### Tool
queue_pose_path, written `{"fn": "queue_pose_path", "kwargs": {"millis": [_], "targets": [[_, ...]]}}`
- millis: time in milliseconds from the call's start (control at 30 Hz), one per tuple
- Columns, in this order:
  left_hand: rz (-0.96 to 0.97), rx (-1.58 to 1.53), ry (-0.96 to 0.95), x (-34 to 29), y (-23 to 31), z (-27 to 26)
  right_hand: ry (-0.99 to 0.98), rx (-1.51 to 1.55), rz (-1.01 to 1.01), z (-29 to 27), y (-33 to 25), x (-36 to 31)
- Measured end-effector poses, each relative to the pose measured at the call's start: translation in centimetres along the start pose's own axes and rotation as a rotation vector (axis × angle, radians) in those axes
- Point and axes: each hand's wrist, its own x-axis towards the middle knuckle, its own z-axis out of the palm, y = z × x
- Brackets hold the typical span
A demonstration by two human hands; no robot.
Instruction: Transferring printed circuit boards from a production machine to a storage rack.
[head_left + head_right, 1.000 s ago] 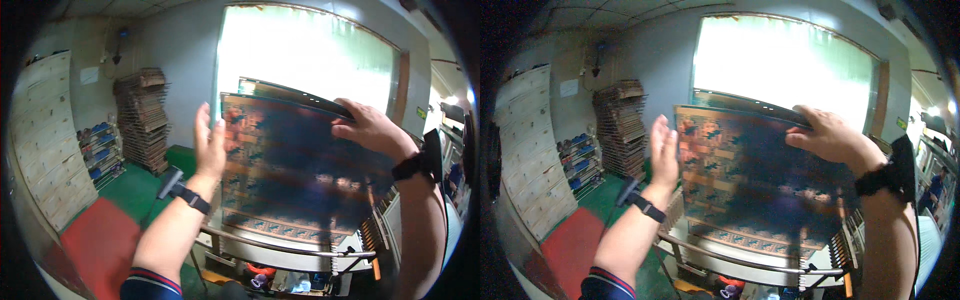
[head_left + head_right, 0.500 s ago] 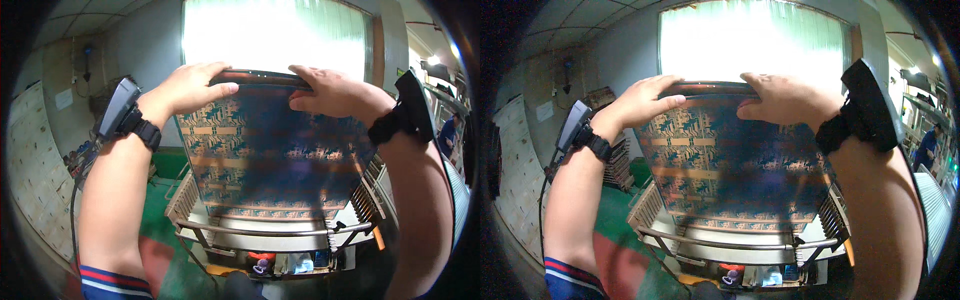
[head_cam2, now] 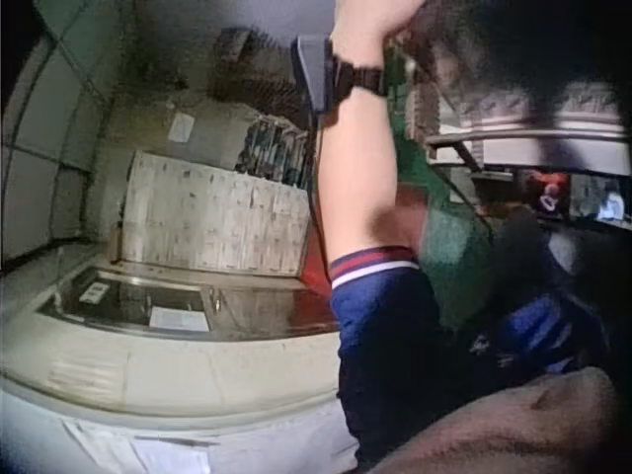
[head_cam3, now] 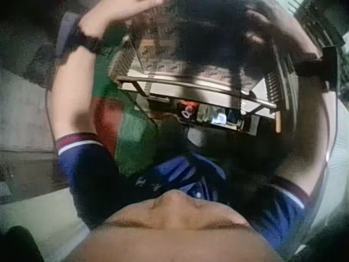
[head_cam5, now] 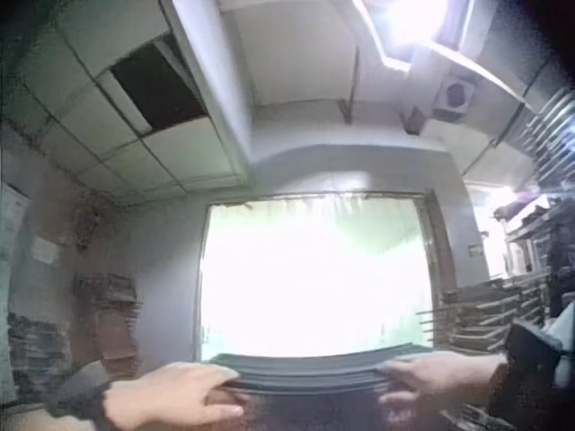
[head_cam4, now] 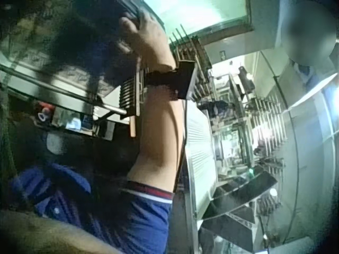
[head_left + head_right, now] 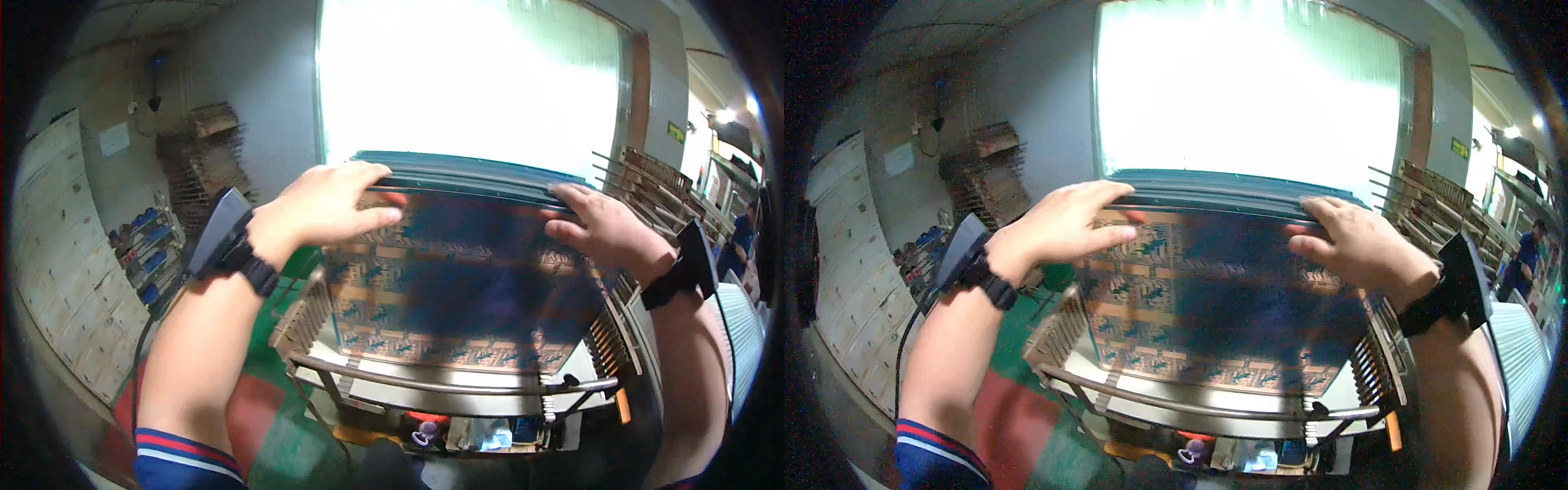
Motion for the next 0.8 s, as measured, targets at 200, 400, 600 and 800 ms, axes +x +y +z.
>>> {"fn": "queue_pose_path", "kwargs": {"millis": [200, 400, 600, 800], "targets": [[0.114, 0.164, 0.163, -1.0, 0.6, 1.3, 0.108, -0.025, -0.061, 1.2, 1.7, -1.8], [-0.05, 0.095, 0.065, -0.1, -1.3, 1.5, 0.419, -0.152, -0.255, 2.4, 1.1, -1.2], [-0.048, 0.13, 0.105, 0.8, 1.2, 2.1, -0.023, 0.288, -0.292, 4.8, -2.1, -13.6], [0.166, 0.197, 0.265, 2.8, 6.7, 3.5, -0.2, 0.545, -0.112, 7.7, -2.2, -19.3]]}}
